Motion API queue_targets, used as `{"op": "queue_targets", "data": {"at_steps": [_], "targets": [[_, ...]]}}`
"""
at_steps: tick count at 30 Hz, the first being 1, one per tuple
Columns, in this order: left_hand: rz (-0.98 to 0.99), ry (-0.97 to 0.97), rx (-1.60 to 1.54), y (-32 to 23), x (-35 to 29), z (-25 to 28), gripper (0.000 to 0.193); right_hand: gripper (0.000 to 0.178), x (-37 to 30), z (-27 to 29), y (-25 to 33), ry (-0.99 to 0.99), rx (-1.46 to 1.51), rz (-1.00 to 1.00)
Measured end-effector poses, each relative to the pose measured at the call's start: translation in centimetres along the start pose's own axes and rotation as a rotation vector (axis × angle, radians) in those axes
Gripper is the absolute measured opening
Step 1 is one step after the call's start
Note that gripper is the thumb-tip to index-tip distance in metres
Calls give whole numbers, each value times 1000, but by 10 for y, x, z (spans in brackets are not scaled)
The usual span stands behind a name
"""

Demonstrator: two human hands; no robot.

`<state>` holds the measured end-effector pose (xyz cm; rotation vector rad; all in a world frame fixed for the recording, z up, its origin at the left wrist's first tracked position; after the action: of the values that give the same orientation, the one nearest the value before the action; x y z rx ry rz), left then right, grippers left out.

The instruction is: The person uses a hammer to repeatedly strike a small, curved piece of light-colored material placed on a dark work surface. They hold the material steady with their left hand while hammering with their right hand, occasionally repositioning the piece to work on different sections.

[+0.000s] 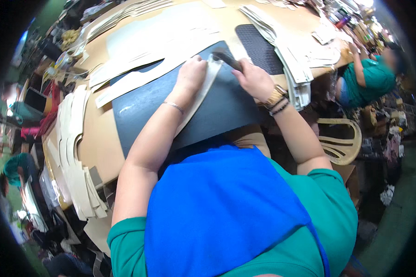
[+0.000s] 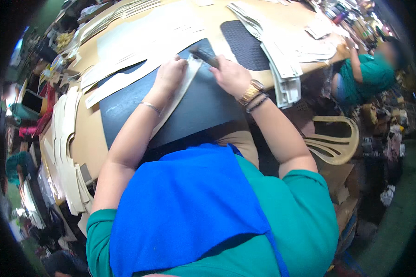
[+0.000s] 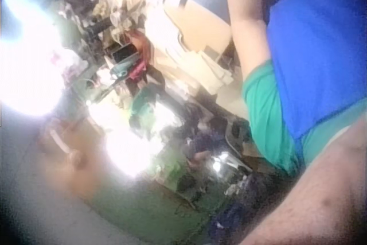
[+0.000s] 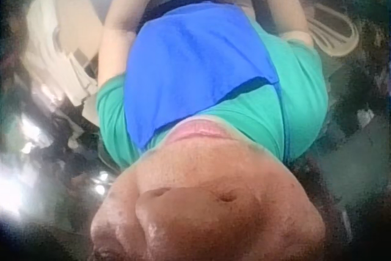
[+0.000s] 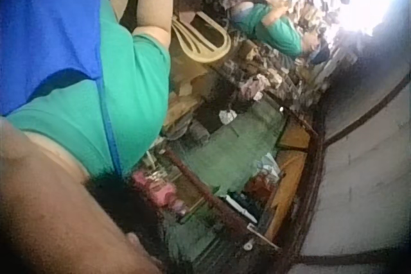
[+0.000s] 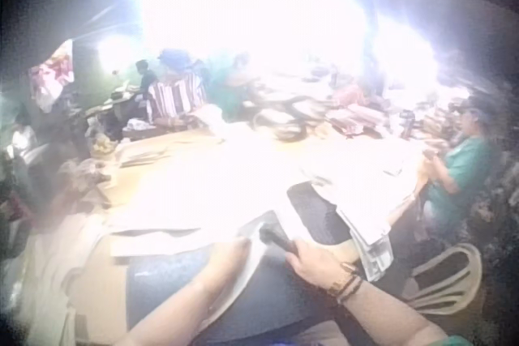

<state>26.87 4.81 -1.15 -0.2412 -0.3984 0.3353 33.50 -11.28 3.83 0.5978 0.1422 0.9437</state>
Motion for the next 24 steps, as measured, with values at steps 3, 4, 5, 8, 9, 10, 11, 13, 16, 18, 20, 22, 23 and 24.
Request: {"op": "queue_targets", "data": {"at_steps": [3,4,5,8,9,10,11,13,16,18,20,22,23,24], "targets": [[-85,-21,81,0,-5,-3,24,32,17,-9,22,78,-84,59],[-71,8,49,2,-6,4,23,31,21,-16,25,146,-107,59],[0,113,-59,3,-5,9,22,31,23,-18,18,170,-129,49],[132,261,-235,5,-12,18,22,32,18,-10,13,230,-164,-51],[101,209,-201,5,-16,22,22,33,21,-14,11,220,-151,-32],[57,155,-178,1,-18,25,22,34,23,-13,6,203,-150,-23],[10,118,-88,-3,-18,27,23,35,27,-14,6,208,-107,21],[-10,151,-91,2,-21,26,23,36,26,-22,7,196,6,75],[-17,176,-86,4,-24,24,26,36,22,-26,6,210,44,76],[-11,186,-70,8,-27,23,30,35,24,-22,14,192,105,79],[46,289,-176,8,-29,26,30,35,22,-27,10,223,138,59],[109,346,-267,11,-36,29,29,35,20,-30,10,288,74,45],[143,351,-305,14,-41,30,29,35,21,-25,14,298,95,37],[178,355,-343,18,-44,31,29,35,21,-26,14,259,123,66]]}}
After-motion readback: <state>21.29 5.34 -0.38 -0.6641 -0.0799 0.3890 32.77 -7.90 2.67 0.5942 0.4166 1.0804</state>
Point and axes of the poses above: each hand's wrist, its own x-axis towards the middle knuckle, its own z-axis out of the back of the hand, y = z × x, the point moved 9 cm from there along x, towards the middle knuckle, and after that the axes turned 9 degrees about x, right-handed, at the moved point
